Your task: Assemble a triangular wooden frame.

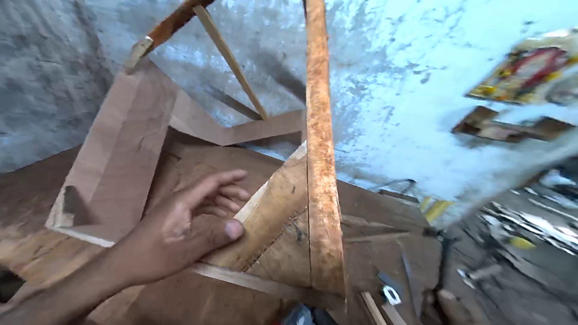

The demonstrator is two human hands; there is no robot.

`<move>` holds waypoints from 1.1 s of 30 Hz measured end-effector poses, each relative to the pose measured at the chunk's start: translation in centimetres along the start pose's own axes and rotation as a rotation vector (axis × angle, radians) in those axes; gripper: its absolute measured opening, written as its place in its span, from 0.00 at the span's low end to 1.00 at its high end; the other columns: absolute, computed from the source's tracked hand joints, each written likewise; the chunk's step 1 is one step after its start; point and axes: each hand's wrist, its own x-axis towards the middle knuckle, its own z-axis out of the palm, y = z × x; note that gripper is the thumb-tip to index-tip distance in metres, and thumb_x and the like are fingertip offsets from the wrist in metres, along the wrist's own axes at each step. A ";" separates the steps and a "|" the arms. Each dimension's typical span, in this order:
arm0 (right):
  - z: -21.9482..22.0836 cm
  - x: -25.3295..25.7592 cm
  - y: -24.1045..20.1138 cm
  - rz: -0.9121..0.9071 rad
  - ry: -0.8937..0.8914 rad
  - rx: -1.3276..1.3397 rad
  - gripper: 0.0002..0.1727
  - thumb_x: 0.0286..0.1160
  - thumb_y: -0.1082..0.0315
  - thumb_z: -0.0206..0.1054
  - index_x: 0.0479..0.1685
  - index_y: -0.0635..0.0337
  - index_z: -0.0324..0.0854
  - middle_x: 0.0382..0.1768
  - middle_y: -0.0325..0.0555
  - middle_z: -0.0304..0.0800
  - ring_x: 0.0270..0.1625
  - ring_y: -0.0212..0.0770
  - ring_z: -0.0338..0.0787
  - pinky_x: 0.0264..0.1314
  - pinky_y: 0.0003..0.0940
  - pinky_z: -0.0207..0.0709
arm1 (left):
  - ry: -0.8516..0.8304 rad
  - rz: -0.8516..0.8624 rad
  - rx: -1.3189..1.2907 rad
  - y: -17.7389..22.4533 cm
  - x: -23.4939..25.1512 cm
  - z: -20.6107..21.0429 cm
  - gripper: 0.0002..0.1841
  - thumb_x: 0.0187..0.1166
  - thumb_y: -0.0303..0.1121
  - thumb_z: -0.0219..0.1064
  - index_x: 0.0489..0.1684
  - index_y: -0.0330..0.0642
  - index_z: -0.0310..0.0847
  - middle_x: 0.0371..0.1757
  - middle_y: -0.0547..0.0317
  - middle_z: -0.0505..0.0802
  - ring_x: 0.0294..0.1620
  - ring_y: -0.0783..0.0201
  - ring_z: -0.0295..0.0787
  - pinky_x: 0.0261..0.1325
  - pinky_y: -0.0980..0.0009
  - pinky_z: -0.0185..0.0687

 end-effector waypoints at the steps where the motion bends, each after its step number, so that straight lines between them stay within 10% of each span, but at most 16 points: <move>1: 1.1 -2.1 -5.1 -0.125 -0.007 -0.022 0.13 0.94 0.59 0.46 0.51 0.51 0.75 0.23 0.24 0.80 0.16 0.23 0.72 0.18 0.22 0.72 | -0.126 -0.016 -0.169 -0.3 1.1 0.0 0.37 0.79 0.59 0.67 0.85 0.50 0.68 0.64 0.60 0.91 0.58 0.61 0.93 0.58 0.66 0.94; 9: 11.1 -16.8 -24.0 -0.547 -0.099 -0.642 0.21 0.92 0.50 0.54 0.70 0.53 0.78 0.30 0.30 0.82 0.27 0.20 0.78 0.30 0.20 0.74 | -0.555 -0.072 -0.719 -0.8 6.2 1.0 0.17 0.81 0.31 0.70 0.66 0.41 0.80 0.47 0.52 0.96 0.41 0.62 0.96 0.43 0.68 0.95; 17: 16.3 -21.6 -26.2 -0.676 0.087 -1.115 0.24 0.88 0.43 0.56 0.56 0.51 0.87 0.30 0.39 0.85 0.29 0.26 0.81 0.32 0.24 0.75 | -0.512 0.121 -0.680 -3.1 7.1 1.7 0.32 0.74 0.42 0.79 0.77 0.52 0.69 0.57 0.63 0.93 0.53 0.67 0.94 0.51 0.67 0.96; 23: 15.1 -19.3 -28.2 -0.844 -0.008 -1.389 0.17 0.85 0.50 0.59 0.48 0.52 0.86 0.33 0.36 0.83 0.31 0.27 0.80 0.31 0.25 0.75 | -0.721 0.119 -0.895 -4.0 7.3 0.8 0.39 0.74 0.27 0.71 0.88 0.52 0.59 0.67 0.58 0.89 0.61 0.61 0.92 0.55 0.63 0.95; 33: 18.0 -20.4 -29.9 -0.743 -0.012 -1.280 0.27 0.91 0.38 0.41 0.51 0.49 0.76 0.29 0.39 0.79 0.28 0.33 0.82 0.29 0.33 0.78 | -0.847 0.031 -0.892 -5.4 6.7 0.2 0.22 0.81 0.29 0.69 0.75 0.48 0.77 0.55 0.57 0.95 0.53 0.61 0.94 0.55 0.65 0.94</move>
